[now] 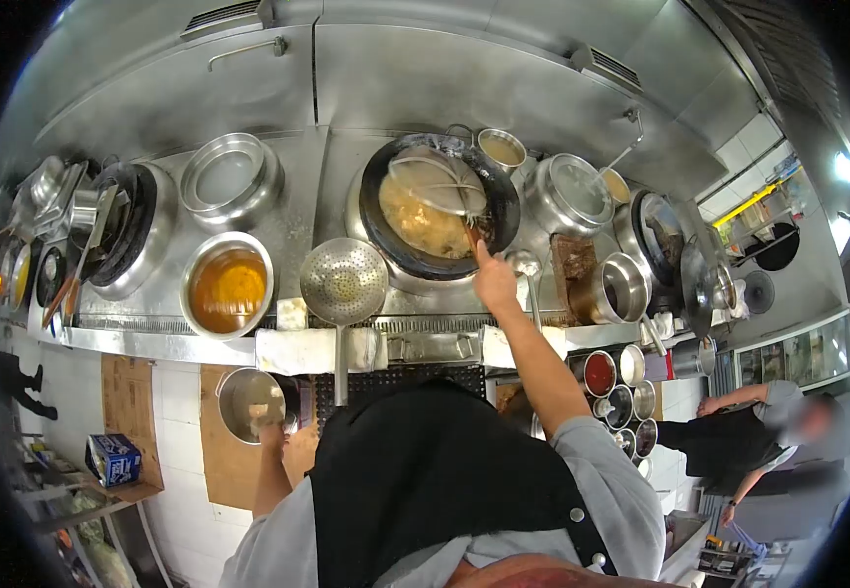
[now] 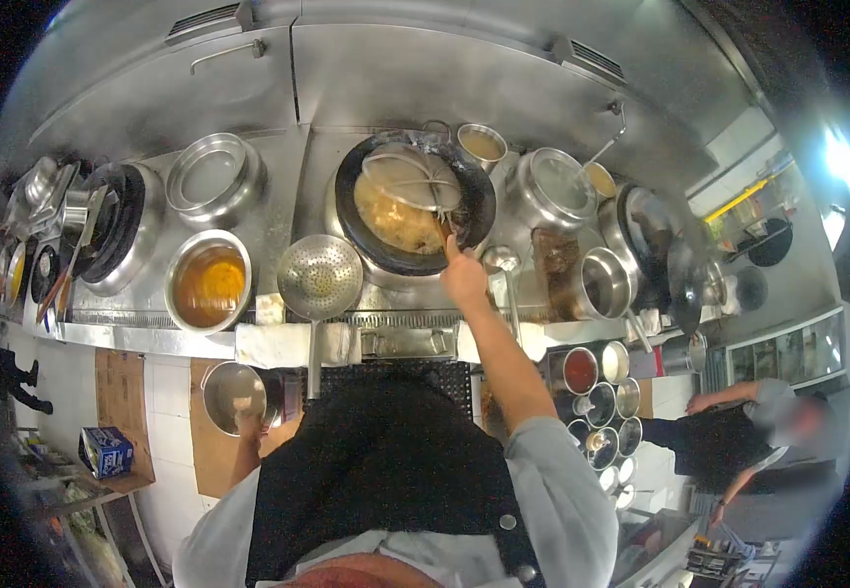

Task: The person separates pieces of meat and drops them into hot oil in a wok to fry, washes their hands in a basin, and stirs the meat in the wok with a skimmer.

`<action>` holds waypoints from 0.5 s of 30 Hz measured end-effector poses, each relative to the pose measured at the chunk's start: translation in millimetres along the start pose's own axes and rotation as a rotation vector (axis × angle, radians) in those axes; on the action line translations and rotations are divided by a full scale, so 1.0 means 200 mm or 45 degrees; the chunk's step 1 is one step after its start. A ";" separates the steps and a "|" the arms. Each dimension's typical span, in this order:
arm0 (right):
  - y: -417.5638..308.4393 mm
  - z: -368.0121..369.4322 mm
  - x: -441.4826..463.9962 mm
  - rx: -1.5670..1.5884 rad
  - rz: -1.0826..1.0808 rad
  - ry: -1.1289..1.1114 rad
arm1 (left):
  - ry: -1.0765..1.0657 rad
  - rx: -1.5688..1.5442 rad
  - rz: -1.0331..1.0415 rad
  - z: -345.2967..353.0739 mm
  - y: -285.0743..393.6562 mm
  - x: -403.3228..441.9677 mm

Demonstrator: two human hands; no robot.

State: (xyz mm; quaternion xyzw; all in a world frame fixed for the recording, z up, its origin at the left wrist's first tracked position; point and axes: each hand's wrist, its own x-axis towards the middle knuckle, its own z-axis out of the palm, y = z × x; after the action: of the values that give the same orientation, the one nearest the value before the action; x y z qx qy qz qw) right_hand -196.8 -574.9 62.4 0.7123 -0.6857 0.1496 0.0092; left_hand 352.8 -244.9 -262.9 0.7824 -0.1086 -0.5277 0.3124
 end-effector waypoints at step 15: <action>0.03 -0.18 -0.39 -0.160 -0.080 -0.244 | -0.430 0.735 0.080 0.03 -0.53 -0.06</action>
State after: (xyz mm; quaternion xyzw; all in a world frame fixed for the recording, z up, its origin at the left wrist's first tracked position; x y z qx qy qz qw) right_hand -210.4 -491.8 77.8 0.7425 -0.6688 0.0372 -0.0072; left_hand 324.8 -159.0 -319.6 0.7364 -0.3278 -0.5875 0.0714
